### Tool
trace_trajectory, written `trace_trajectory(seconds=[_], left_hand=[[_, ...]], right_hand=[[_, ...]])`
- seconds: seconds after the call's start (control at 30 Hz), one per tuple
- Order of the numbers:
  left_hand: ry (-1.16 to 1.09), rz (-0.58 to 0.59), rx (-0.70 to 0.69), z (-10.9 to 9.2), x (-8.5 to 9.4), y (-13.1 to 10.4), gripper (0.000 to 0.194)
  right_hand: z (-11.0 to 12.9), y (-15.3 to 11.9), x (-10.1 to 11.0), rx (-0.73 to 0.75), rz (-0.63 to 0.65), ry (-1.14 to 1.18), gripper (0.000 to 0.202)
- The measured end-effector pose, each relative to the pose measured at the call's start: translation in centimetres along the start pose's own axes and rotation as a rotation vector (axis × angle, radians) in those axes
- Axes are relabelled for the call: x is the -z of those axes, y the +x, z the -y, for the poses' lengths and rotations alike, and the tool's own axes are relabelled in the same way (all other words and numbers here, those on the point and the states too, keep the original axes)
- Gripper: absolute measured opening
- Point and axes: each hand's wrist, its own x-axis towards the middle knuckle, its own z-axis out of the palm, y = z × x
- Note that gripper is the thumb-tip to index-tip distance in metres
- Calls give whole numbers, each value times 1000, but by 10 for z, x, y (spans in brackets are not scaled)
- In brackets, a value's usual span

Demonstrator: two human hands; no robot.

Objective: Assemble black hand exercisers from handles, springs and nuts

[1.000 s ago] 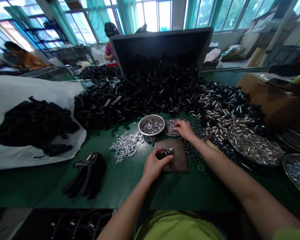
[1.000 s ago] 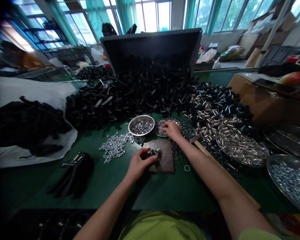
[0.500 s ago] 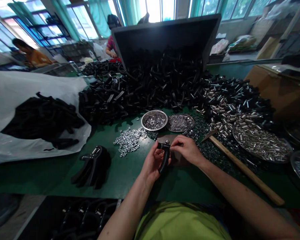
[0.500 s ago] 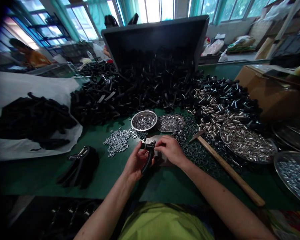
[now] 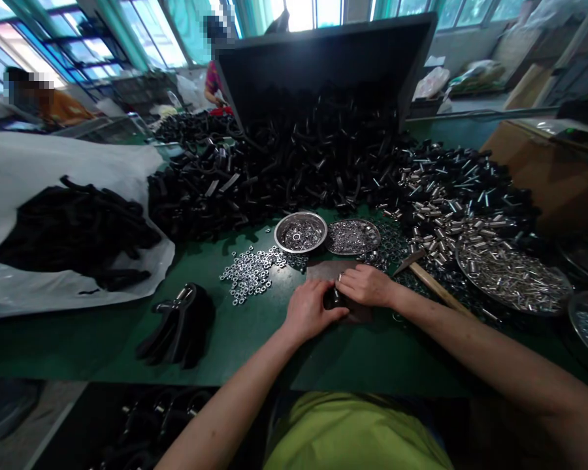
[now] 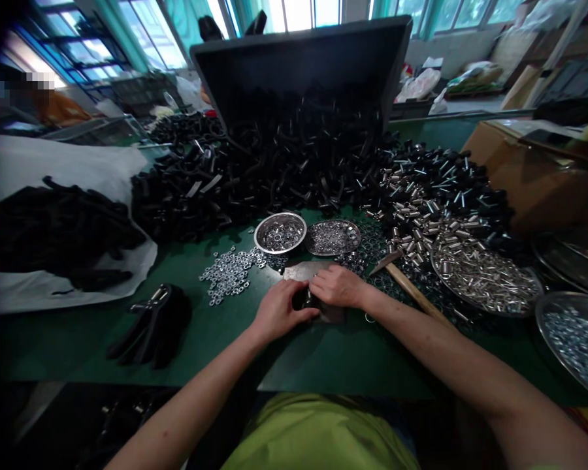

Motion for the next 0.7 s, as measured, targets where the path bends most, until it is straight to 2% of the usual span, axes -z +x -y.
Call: trace_trajectory(seconds=[0.07, 0.1, 0.17, 0.3, 0.37, 0.47, 0.57, 0.63, 0.7], left_hand=[[144, -17, -58, -2, -6, -7, 57], [180, -27, -60, -3, -9, -10, 57], [205, -56, -28, -3, -13, -14, 58], [211, -80, 52, -3, -14, -12, 54], [225, -72, 66, -4, -13, -9, 54], [239, -68, 76, -6, -11, -8, 53], [231, -62, 94, -7, -10, -8, 53], [226, -58, 106, -8, -10, -8, 54], [226, -58, 112, -8, -11, -8, 54]], right_hand=[[1, -7, 6, -13, 32, -10, 22], [2, -12, 13, -72, 58, -13, 23], [4, -31, 29, -316, 113, -43, 25], [16, -91, 55, -944, 270, -201, 29], [24, -119, 58, -1123, 388, -210, 31], [31, -142, 55, -1242, 463, -140, 32], [29, -132, 62, -1282, 402, -116, 37], [27, -111, 77, -1265, 252, 18, 40], [31, -85, 92, -1199, 28, 267, 42]])
